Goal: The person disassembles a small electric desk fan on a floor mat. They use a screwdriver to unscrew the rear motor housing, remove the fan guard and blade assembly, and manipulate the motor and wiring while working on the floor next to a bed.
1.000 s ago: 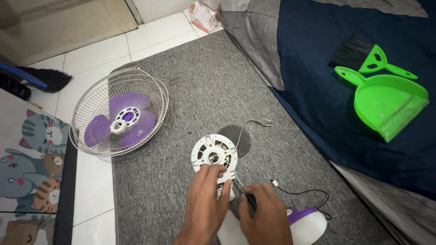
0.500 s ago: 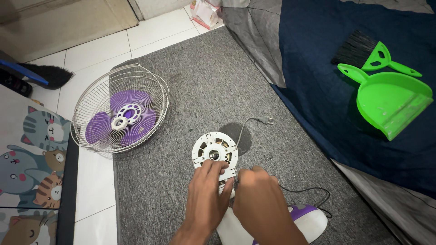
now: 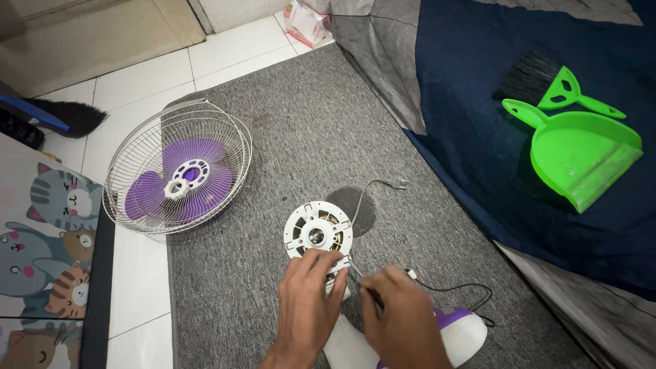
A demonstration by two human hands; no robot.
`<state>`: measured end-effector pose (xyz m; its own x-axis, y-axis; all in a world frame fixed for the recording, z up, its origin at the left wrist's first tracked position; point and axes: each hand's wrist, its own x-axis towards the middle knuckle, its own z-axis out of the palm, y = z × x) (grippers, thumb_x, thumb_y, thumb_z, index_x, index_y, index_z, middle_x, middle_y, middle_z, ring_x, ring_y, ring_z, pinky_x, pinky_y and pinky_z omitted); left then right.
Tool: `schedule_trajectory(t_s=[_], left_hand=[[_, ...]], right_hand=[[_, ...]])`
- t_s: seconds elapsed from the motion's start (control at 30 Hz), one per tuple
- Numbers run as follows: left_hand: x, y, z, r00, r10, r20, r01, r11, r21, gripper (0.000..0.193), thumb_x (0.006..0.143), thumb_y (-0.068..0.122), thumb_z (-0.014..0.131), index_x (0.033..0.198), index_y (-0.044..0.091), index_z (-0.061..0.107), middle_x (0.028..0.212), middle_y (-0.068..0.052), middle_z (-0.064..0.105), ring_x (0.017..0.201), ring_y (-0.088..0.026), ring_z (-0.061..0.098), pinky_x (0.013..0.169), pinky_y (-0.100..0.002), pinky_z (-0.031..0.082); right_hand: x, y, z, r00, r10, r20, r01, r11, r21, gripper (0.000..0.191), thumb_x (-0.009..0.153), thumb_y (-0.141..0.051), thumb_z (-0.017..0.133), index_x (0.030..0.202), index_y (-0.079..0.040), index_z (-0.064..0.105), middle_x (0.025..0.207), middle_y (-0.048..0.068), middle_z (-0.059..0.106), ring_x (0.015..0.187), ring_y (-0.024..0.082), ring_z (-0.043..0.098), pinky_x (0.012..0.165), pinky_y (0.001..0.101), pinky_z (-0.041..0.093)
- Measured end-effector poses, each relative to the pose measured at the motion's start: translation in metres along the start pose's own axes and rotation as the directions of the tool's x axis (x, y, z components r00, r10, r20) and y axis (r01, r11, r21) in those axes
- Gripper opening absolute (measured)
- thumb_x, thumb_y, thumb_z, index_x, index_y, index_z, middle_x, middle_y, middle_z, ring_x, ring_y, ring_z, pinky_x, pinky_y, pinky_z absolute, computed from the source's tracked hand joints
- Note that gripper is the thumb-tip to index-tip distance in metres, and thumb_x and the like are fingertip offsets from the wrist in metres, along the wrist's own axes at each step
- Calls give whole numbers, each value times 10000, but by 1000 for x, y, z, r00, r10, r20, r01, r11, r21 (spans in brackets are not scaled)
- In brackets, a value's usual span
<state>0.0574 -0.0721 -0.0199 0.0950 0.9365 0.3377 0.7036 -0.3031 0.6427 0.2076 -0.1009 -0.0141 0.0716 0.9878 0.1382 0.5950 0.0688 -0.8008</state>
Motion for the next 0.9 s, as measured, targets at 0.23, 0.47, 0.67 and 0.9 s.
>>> schedule_trajectory(t_s=[0.23,0.47,0.67,0.9], left_hand=[[-2,-1,-2,1000,-4,-8,4,1000,8,240,784,82,789,1020,64,752,977,-73,729,867,-323,664,754,-426,539],[0,-3,0,1000,17,-6,-17,1000,11,215,795,84,785,1007,56,764,959,-77,730,857,-313,663,752,-422,536],[0,-4,2,999,36,-17,-36,999,11,218,787,70,779,1004,54,764,953,-76,730,831,-308,648,754,-421,528],[-2,-8,3,999,27,-18,-27,999,-21,223,785,55,766,1008,54,766,939,-83,727,845,-314,642,758,-423,523]], right_hand=[[-4,15,12,997,51,-51,-46,994,101,164,742,-55,769,894,-37,713,793,116,695,682,288,741,610,371,561],[3,6,7,1000,13,10,-13,1000,-19,162,756,-59,719,918,-51,723,871,152,678,724,350,711,635,425,560],[26,-6,10,986,-109,130,147,932,-332,65,747,-68,685,764,-27,637,822,207,662,802,424,657,747,545,521],[46,-8,21,964,-245,107,266,920,-287,190,722,-114,745,762,-15,589,771,221,620,753,453,611,687,562,491]])
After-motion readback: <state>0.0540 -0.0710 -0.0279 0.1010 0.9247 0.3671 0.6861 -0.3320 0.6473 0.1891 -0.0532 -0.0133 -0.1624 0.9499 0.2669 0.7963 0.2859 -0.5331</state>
